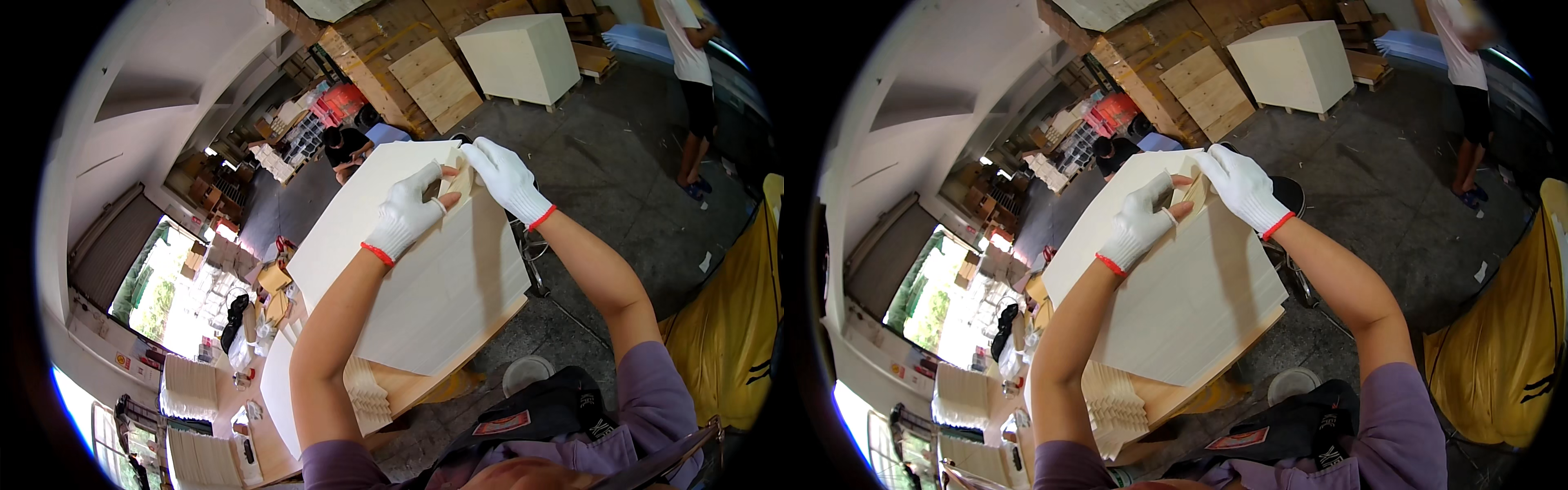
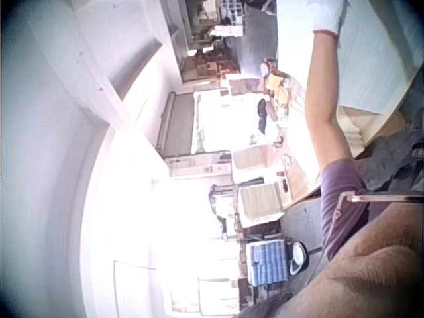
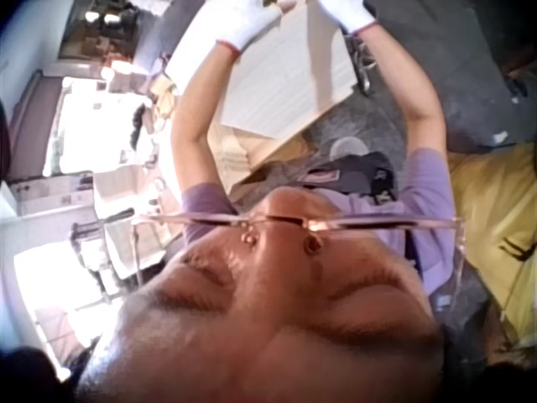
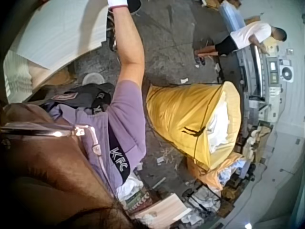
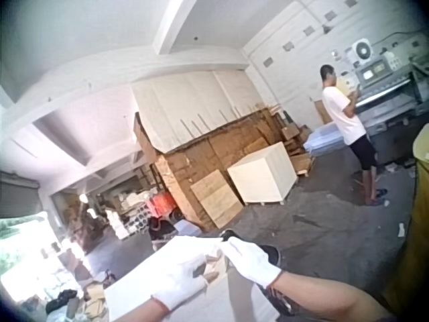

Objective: The person repeatedly picks up stacks of white paper sheets from a table and places them onto a growing pile. The person wears white gloves and handles the paper by hand, aligning the sheets before stacking them. The task involves repetitive lifting and placing of the paper stacks in a warehouse setting.

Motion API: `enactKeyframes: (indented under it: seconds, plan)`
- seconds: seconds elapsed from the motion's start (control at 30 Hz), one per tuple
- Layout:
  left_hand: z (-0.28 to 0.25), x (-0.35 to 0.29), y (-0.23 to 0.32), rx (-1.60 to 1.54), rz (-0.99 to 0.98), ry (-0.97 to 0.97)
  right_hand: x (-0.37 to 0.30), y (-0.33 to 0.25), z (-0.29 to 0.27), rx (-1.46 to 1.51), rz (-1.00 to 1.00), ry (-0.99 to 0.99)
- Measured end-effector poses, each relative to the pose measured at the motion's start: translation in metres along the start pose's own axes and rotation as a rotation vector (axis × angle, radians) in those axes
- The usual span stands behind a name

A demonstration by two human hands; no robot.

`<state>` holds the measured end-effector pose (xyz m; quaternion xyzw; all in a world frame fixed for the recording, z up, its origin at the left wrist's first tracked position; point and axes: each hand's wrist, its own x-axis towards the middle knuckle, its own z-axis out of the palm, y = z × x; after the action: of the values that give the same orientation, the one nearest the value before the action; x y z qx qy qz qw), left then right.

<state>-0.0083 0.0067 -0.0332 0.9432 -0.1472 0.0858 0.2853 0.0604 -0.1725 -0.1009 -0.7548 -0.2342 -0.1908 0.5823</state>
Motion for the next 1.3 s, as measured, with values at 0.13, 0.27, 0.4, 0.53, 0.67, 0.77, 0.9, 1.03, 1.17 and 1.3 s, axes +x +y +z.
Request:
enactKeyframes:
  seconds: [0.13, 0.27, 0.4, 0.53, 0.67, 0.77, 0.9, 1.03, 1.17, 1.3]
  plan:
    - [-0.001, 0.000, 0.003, -0.029, -0.006, -0.003, 0.000, 0.001, -0.001, 0.001, 0.000, 0.003]
    - [-0.003, -0.003, 0.008, -0.022, 0.031, 0.006, 0.000, 0.000, -0.001, -0.010, -0.007, 0.018]
    - [-0.005, -0.003, 0.010, 0.054, 0.035, 0.018, -0.002, -0.008, -0.005, 0.031, 0.075, -0.044]
    - [-0.005, 0.003, 0.010, 0.117, -0.104, -0.064, 0.000, 0.000, -0.002, 0.017, 0.036, -0.015]
    - [-0.002, 0.002, -0.001, 0.144, 0.017, -0.017, -0.002, -0.003, -0.001, 0.042, 0.036, -0.004]
    - [-0.002, 0.003, 0.001, 0.116, 0.006, -0.020, -0.001, -0.001, -0.001, 0.048, 0.053, -0.011]
    - [-0.003, 0.001, 0.009, 0.094, 0.003, -0.012, 0.000, 0.003, -0.001, 0.043, 0.035, -0.004]
    - [-0.002, 0.001, 0.000, 0.088, 0.102, 0.002, 0.000, 0.002, 0.000, 0.056, 0.036, 0.004]
    - [-0.004, 0.000, 0.007, 0.090, -0.021, 0.006, -0.005, -0.007, -0.002, 0.067, 0.050, 0.004]
    - [-0.003, 0.003, 0.006, 0.106, 0.005, -0.029, -0.003, -0.001, -0.002, 0.080, 0.064, 0.004]
